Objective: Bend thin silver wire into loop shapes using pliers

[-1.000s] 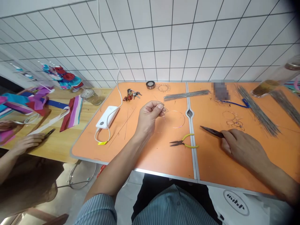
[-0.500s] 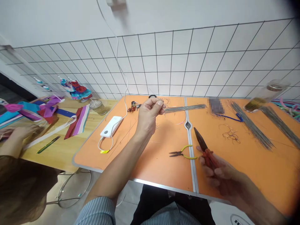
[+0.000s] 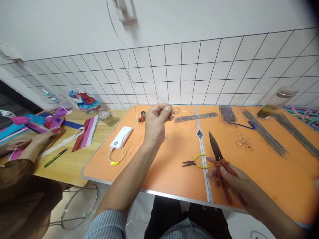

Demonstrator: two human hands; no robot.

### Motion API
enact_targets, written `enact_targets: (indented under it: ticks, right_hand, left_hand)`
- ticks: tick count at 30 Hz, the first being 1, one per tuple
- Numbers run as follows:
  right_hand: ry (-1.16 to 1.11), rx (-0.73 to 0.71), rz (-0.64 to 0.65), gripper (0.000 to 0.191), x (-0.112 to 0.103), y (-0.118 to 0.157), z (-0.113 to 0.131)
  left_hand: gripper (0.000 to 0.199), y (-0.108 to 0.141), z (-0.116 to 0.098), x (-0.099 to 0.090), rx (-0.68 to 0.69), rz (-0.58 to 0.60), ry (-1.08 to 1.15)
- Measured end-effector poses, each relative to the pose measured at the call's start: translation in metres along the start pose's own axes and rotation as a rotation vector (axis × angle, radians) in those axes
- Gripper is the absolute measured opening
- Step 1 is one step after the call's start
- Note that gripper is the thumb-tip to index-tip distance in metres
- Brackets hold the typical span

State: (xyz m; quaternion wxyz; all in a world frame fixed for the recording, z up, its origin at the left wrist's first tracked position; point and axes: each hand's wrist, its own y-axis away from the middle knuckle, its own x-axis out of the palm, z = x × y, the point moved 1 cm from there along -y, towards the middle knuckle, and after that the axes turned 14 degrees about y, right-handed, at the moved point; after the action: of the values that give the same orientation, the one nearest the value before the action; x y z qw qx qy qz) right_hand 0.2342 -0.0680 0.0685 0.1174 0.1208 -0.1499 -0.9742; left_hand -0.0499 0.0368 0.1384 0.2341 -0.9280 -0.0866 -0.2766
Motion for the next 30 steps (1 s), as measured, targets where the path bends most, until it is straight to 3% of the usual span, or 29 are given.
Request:
enact_targets:
  ticks: [3, 6, 9, 12, 14, 17, 19, 25, 30]
  right_hand:
    - [0.409, -0.15, -0.08, 0.035, -0.016, -0.021, 0.007]
    - [0.795, -0.354, -0.321, 0.032, -0.03, -0.041, 0.027]
    - [0.976, -0.507, -0.495, 0.029, -0.029, -0.06, 0.048]
    - [1.098, -0.696, -0.609, 0.042, -0.018, -0.081, 0.065]
    - [1.168, -0.856, -0.763, 0.048, -0.011, -0.096, 0.073]
    - [1.252, -1.115, -1.045, 0.043, -0.003, -0.116, 0.085]
    - [1.306, -1.229, -1.153, 0.04, 0.001, -0.126, 0.094]
    - [1.289, -1.325, -1.297, 0.041, 0.012, -0.139, 0.12]
    - [1.262, -1.355, -1.357, 0.046, 0.019, -0.142, 0.129]
  left_hand:
    - [0.027, 0.0, -0.002, 0.009, -0.004, -0.001, 0.025]
    - [0.027, -0.001, -0.005, 0.02, -0.005, 0.006, 0.029]
    - [0.027, -0.005, -0.009, 0.031, 0.019, 0.034, 0.038]
    - [0.026, -0.008, -0.012, 0.04, 0.071, 0.039, 0.076]
    - [0.026, -0.01, -0.013, 0.045, 0.109, 0.017, 0.122]
    - [0.026, -0.012, -0.016, 0.047, 0.145, -0.033, 0.199]
    - [0.027, -0.013, -0.018, 0.047, 0.149, -0.067, 0.239]
    - [0.025, -0.016, -0.029, 0.043, 0.196, -0.113, 0.306]
    - [0.027, -0.017, -0.033, 0.041, 0.222, -0.143, 0.313]
